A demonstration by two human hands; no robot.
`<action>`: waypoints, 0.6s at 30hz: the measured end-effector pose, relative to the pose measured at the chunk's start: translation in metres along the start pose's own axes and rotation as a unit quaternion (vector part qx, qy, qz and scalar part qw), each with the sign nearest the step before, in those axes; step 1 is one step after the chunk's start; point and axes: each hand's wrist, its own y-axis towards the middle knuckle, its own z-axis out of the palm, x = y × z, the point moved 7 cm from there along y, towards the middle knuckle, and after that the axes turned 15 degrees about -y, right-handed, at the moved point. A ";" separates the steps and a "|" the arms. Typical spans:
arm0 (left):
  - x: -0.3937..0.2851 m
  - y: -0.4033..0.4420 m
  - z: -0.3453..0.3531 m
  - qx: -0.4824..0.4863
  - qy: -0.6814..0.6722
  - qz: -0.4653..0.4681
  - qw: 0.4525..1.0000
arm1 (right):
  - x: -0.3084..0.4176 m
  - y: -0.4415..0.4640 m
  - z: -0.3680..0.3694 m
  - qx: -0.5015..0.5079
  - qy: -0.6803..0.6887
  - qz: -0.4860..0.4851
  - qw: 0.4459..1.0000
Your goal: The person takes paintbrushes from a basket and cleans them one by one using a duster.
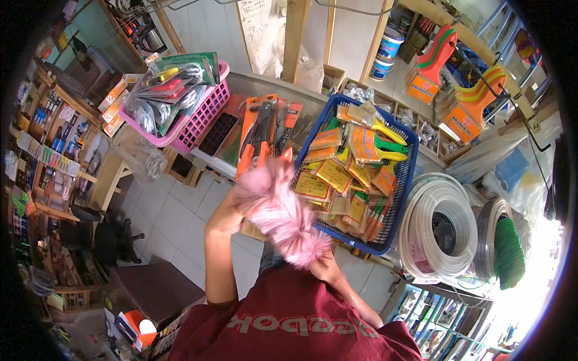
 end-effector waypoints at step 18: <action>-0.006 -0.005 0.018 -0.002 0.150 0.010 0.989 | -0.023 -0.008 -0.008 -0.002 -0.193 -0.103 0.976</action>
